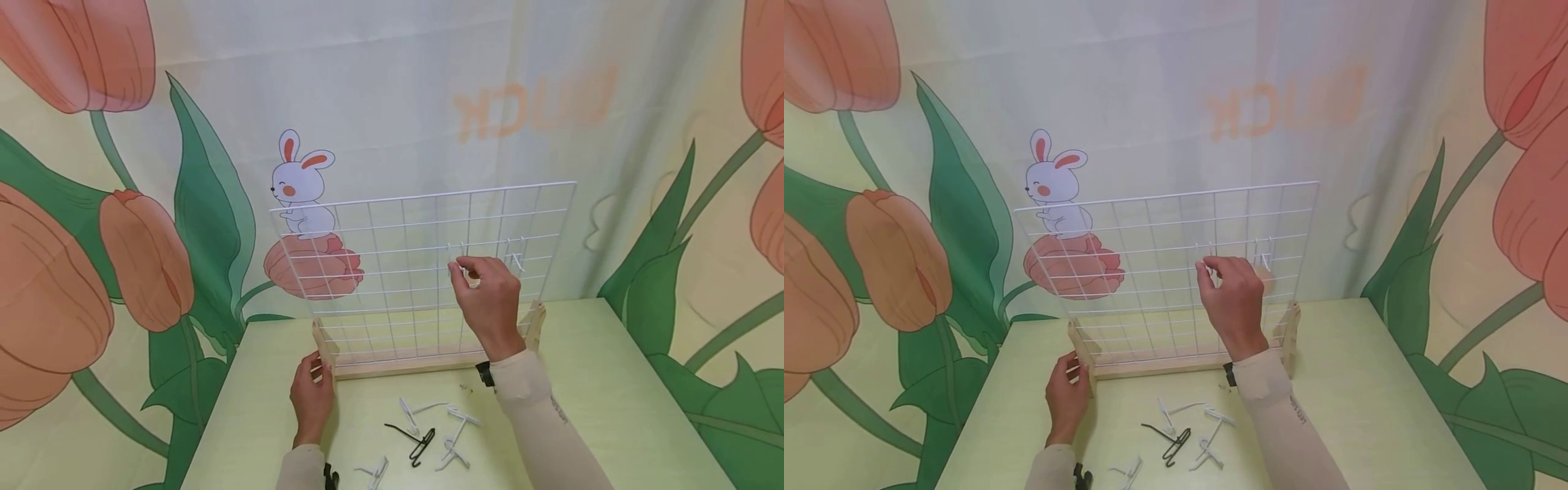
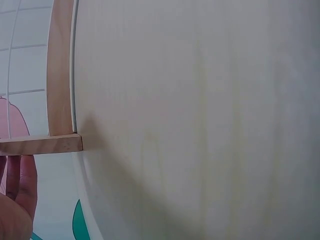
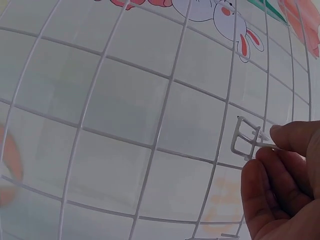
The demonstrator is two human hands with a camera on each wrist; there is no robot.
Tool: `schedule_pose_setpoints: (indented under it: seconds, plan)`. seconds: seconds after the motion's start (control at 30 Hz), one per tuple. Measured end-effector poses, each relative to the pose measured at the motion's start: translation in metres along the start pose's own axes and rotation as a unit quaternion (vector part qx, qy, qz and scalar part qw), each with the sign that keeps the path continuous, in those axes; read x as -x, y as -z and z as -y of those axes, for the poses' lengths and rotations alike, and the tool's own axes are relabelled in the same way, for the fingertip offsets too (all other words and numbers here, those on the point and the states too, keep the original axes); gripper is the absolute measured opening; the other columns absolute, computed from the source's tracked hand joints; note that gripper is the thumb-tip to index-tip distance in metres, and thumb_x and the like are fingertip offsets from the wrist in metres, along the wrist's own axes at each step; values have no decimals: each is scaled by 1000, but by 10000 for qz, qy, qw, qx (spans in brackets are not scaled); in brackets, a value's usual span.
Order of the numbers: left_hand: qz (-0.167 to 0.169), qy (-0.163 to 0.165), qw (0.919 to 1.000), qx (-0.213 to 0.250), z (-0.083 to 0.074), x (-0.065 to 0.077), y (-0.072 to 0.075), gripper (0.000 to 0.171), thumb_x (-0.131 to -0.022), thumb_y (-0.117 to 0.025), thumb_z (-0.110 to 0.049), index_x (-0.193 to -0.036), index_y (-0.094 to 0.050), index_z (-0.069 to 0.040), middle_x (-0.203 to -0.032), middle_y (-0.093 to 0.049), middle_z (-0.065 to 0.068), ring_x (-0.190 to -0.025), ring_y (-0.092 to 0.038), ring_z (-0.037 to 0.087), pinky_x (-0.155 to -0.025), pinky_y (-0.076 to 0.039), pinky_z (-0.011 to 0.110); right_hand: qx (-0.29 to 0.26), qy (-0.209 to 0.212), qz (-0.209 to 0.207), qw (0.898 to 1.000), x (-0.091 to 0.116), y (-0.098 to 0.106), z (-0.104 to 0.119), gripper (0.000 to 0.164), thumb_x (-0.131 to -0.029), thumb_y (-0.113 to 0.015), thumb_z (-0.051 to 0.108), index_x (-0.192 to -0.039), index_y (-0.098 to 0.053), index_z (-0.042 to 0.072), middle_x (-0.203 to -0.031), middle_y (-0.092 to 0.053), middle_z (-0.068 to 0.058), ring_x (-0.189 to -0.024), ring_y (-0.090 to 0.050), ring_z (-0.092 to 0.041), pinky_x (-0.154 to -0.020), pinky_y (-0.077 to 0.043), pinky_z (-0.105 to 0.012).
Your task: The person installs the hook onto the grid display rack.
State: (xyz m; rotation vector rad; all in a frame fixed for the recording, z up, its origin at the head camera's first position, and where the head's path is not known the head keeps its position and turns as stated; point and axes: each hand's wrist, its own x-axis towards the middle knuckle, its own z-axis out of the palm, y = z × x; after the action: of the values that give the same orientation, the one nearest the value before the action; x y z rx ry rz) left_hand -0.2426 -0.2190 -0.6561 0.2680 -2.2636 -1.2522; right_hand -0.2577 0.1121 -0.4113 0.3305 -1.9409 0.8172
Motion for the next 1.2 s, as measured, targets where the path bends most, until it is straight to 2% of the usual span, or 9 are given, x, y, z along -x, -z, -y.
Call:
schedule_pose_setpoints:
  seconds: [0.37,0.67,1.0,1.2]
  plan:
    - [-2,-29,10000,16,-1,1,-2,31,-101,-70,-8,-132,-66,-9,-120,-73,14,-106,-77,33,-84,-65,48,-50,-218,118,9997,7,5,-2,22,-92,-84,20,-103,-82,1,-97,-81,-15,-81,-74,-31,-75,-62,-46]
    - [107,133,9998,-50,-2,1,-1,31,-102,-70,-12,-133,-65,-11,-122,-72,13,-110,-76,33,-87,-65,49,-260,-362,101,9990,18,11,-4,20,-89,-86,18,-101,-82,1,-96,-81,-14,-80,-75,-31,-73,-63,-47]
    - [3,37,9999,-148,-3,3,0,32,-101,-71,-11,-133,-65,-10,-121,-72,14,-108,-76,35,-85,-65,50,-230,-541,266,9979,36,19,-4,22,-88,-87,19,-101,-82,3,-94,-80,-12,-79,-75,-30,-70,-61,-47]
    - [60,23,9999,-122,-7,3,2,34,-101,-70,-10,-134,-64,-8,-122,-72,16,-109,-76,36,-86,-64,51,-172,-703,351,9968,51,25,-6,21,-87,-88,19,-101,-83,4,-93,-81,-11,-78,-75,-29,-70,-60,-45]
